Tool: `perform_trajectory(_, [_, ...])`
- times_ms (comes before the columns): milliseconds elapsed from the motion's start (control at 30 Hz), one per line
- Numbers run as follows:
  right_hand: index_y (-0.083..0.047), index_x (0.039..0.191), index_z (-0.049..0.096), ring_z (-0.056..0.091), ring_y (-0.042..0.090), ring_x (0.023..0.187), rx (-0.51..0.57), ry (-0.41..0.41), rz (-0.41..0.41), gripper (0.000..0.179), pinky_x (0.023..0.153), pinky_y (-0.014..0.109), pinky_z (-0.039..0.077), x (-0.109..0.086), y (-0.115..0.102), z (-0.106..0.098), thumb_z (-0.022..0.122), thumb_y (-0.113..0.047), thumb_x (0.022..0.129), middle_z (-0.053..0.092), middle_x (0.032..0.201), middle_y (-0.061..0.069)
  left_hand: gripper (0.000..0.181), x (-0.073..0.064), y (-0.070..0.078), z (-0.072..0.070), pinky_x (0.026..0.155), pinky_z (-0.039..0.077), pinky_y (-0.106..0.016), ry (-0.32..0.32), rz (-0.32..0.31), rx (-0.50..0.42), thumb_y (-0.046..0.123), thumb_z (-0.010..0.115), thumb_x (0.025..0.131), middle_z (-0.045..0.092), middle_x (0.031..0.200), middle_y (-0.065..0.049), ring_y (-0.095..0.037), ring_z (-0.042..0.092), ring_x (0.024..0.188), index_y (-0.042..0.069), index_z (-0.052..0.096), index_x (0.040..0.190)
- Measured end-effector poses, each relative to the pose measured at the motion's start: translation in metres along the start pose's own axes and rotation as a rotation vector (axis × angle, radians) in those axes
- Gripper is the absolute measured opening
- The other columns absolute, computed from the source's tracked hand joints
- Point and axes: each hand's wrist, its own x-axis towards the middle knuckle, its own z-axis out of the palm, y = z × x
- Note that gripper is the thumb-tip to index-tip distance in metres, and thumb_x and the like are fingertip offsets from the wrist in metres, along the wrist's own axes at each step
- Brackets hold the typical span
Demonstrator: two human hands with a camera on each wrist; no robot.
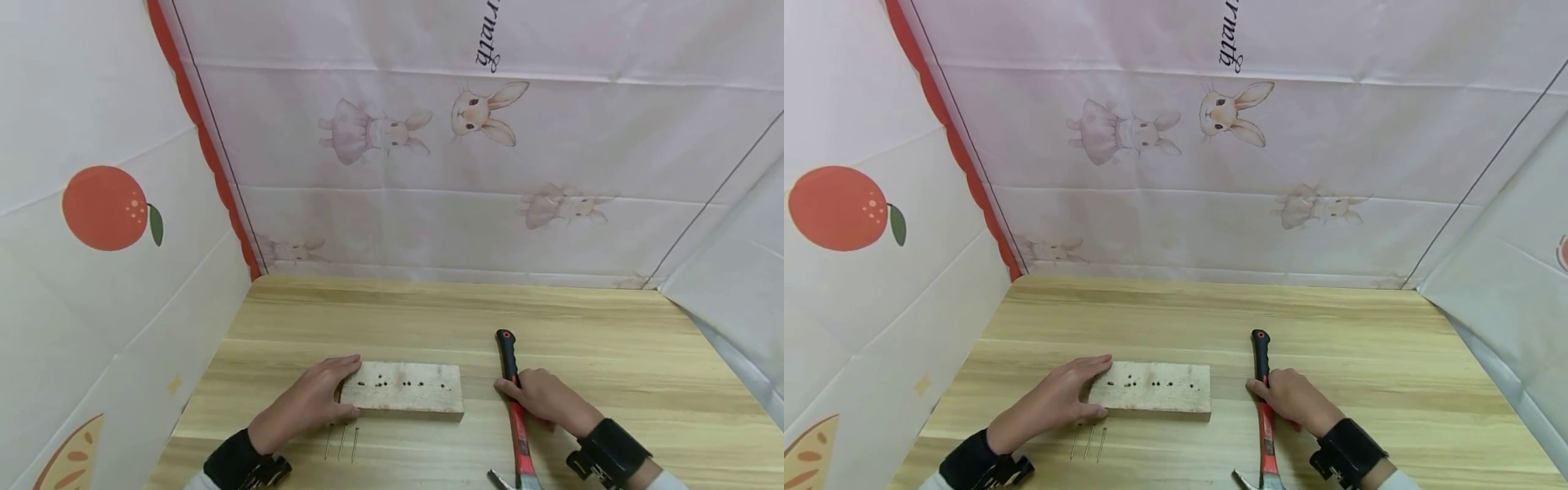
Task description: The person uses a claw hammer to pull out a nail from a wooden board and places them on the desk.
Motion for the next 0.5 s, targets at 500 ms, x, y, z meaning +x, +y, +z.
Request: perform_trajectory(500, [-0.01, 0.06, 0.051, 0.036, 0.009, 0.034, -0.128, 0.071, -0.014, 0.058, 0.035, 0.021, 0.026, 0.003, -0.0052, 0.0046, 0.044, -0.054, 0.097, 0.037, 0.048, -0.005, 0.082, -0.0031, -0.0034, -0.0028, 0.1, 0.041, -0.045, -0.017, 0.028, -0.004, 0.037, 0.08, 0.074, 0.043, 0.143, -0.012, -0.029, 0.04, 0.128, 0.002, 0.045, 0.138])
